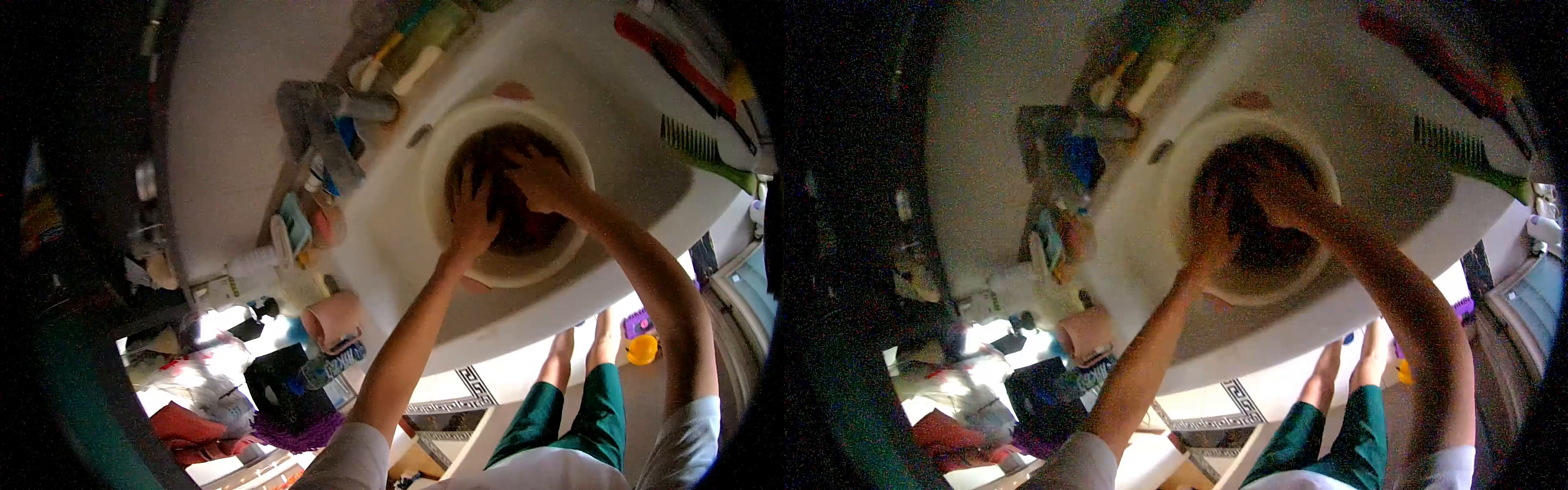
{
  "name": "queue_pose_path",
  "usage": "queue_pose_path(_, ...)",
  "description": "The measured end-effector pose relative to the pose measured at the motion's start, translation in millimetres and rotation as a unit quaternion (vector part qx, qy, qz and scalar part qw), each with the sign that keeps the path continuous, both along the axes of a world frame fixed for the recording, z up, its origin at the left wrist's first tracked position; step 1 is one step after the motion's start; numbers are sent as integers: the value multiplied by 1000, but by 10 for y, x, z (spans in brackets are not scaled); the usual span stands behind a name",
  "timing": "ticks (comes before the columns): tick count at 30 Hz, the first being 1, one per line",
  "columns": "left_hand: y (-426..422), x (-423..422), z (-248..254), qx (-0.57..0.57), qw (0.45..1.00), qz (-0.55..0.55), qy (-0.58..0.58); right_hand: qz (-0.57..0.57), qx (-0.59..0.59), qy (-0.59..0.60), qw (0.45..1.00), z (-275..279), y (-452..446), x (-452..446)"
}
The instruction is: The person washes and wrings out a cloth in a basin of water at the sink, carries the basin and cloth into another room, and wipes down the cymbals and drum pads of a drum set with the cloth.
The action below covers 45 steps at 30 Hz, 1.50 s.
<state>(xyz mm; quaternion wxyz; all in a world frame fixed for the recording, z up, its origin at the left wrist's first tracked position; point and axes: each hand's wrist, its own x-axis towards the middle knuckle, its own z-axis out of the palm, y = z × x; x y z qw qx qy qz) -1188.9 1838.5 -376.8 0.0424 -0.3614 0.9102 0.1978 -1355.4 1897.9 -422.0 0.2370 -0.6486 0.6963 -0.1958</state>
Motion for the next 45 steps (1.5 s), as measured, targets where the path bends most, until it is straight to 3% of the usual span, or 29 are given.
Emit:
queue_pose_path(3, -85, 61, 74, 94, 985, 122, 72, -129, -11, -50, 990, -58, -3, 73)
queue_pose_path(5, -191, 128, -169, 170, 966, 188, 54, -179, -8, -85, 980, -100, -37, 115)
queue_pose_path(7, -227, 56, -127, 233, 934, 262, 69, -166, 6, -111, 980, -188, -104, 101)
queue_pose_path(10, -256, 19, -126, 363, 817, 417, 164, -45, 125, -50, 990, -169, -277, -72)
queue_pose_path(11, -255, 19, -140, 410, 754, 471, 206, -86, 123, -102, 983, -137, -273, -87)
queue_pose_path(14, -317, 24, 60, 505, 673, 450, 299, -181, 113, -212, 954, 592, -124, -173)
queue_pose_path(16, -424, 96, 168, 321, 874, 309, 192, -187, 73, -187, 962, 1057, -38, -228)
queue_pose_path(17, -427, 141, 202, 220, 940, 228, 129, -178, 44, -153, 971, 1122, -26, -222)
queue_pose_path(19, -297, 166, 247, 39, 988, 143, 36, -111, -53, 4, 992, 848, -48, -205)
queue_pose_path(20, -190, 160, 244, -46, 994, 97, -10, -79, -65, 34, 994, 723, -6, -146)
queue_pose_path(23, 74, 114, 233, -90, 993, -56, -49, 13, -65, 123, 990, 310, 172, 26)
queue_pose_path(25, 171, 125, -131, -115, 985, -47, -119, 64, -29, 179, 981, 109, 244, 58)
queue_pose_path(27, 107, 88, -283, 11, 991, -57, -125, 89, 83, 156, 980, 282, 137, 52)
queue_pose_path(29, 96, 20, -284, 122, 985, 9, -124, 90, 104, 17, 990, 89, 9, -59)
queue_pose_path(30, 43, 31, -360, 138, 975, -5, -175, 76, 73, -113, 988, -362, -17, -97)
queue_pose_path(31, -9, 23, -385, 152, 962, -22, -226, 121, 42, -16, 992, -100, -41, -151)
queue_pose_path(32, 9, 74, -380, 128, 985, 48, -109, 160, 4, 82, 984, 175, -65, -207)
queue_pose_path(33, 41, 110, -307, 103, 987, 120, 9, 78, -13, 32, 996, 221, -48, -198)
queue_pose_path(34, 79, 79, -188, 162, 958, 226, 75, -4, -34, -18, 999, 176, -57, -204)
queue_pose_path(35, 118, 47, -67, 206, 908, 329, 157, -68, -41, 55, 995, 83, -91, -137)
queue_pose_path(36, 193, -43, 212, 333, 809, 451, 178, -132, -46, 127, 982, -139, -92, -5)
queue_pose_path(37, 245, -57, 266, 432, 720, 495, 223, -193, -52, 199, 959, -311, -81, 105)
queue_pose_path(38, 298, -69, 317, 511, 616, 543, 255, -210, -16, 100, 972, -412, -66, 198)
queue_pose_path(40, 338, -35, 180, 616, 475, 505, 374, -214, 59, -44, 974, -328, -18, 354)
queue_pose_path(41, 335, -59, 200, 615, 486, 460, 417, -206, 100, -85, 970, -185, -4, 411)
queue_pose_path(43, 267, -60, 256, 637, 446, 418, 469, -159, 94, -58, 981, 251, 202, 602)
queue_pose_path(45, 161, -26, 214, 664, 394, 393, 498, -120, -80, -55, 988, 508, 392, 755)
